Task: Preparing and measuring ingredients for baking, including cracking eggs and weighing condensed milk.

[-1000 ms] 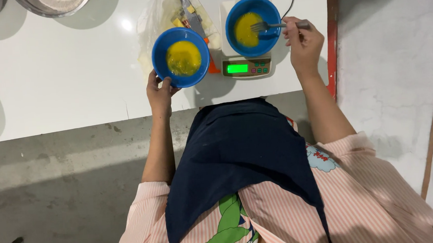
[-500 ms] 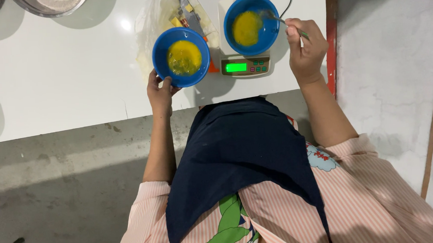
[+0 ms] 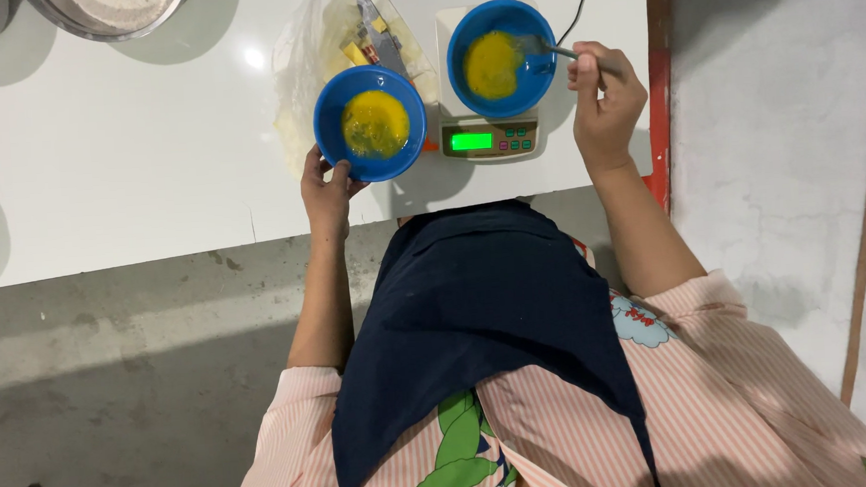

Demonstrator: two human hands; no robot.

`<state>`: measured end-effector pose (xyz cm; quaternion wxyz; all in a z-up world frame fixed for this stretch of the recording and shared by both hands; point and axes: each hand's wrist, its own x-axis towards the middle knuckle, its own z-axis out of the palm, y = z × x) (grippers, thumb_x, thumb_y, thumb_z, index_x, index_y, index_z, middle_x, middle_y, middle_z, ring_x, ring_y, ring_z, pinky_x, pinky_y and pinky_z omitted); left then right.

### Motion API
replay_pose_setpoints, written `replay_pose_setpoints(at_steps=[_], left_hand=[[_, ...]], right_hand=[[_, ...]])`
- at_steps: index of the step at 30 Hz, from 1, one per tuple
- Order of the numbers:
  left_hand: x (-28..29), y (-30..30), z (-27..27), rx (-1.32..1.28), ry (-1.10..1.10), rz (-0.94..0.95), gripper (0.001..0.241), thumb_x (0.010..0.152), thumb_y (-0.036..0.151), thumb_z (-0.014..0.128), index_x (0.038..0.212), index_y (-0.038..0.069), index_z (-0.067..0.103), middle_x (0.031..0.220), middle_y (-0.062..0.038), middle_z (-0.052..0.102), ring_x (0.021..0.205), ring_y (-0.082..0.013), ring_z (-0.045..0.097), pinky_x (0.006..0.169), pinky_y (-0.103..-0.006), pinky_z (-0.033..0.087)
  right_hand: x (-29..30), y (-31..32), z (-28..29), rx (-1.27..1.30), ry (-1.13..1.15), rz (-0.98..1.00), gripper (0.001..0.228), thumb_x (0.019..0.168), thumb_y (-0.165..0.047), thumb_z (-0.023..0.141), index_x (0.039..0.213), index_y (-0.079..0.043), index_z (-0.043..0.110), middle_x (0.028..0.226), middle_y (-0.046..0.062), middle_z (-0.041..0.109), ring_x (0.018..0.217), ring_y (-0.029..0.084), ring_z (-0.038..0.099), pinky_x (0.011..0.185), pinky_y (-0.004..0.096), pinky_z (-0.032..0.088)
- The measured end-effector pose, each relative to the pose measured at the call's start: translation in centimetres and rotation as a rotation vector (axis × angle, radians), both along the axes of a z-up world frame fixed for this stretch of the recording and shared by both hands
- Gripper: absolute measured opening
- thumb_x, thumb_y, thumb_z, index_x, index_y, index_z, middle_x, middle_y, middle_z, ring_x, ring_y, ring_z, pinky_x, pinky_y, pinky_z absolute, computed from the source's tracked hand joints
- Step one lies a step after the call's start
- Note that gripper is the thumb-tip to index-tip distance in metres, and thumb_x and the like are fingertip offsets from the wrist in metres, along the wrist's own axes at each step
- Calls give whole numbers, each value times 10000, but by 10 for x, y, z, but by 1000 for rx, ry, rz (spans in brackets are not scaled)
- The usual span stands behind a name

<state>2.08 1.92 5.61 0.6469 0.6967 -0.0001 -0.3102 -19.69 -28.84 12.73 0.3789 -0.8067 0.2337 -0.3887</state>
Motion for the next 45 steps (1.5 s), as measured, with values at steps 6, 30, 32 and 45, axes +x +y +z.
replay_pose_setpoints(at_steps=[6, 30, 32, 45], left_hand=[[-4, -2, -4, 5, -5, -15, 486, 972, -5, 544, 1451, -30, 463, 1214, -202, 623, 835, -227, 737, 720, -357, 704], [-7, -25, 5, 17, -80, -68, 541, 980, 3, 559, 1501, -21, 411, 1253, -211, 597, 874, -245, 770, 716, -349, 657], [-6, -26, 4, 16, -75, -70, 538, 981, 1, 561, 1498, -19, 414, 1253, -210, 596, 872, -244, 767, 715, -350, 657], [1, -97, -40, -50, 9, -198, 536, 960, 9, 569, 1482, 26, 452, 1176, -182, 638, 872, -247, 760, 674, -344, 699]], right_hand=[[9, -25, -67, 524, -21, -134, 299, 1132, -230, 538, 1070, 27, 678, 809, 65, 677, 698, 104, 668, 631, 241, 587], [35, -27, -135, 918, 212, -270, 438, 1000, -346, 647, 1312, -39, 672, 705, -30, 629, 531, 58, 535, 445, 223, 416], [29, -33, -147, 898, 177, -252, 372, 1022, -320, 646, 1241, -25, 707, 720, -29, 629, 558, 49, 532, 470, 221, 409], [-26, -51, -47, 820, 52, -352, 296, 1049, -226, 657, 772, -152, 586, 642, -48, 552, 517, 35, 470, 450, 219, 321]])
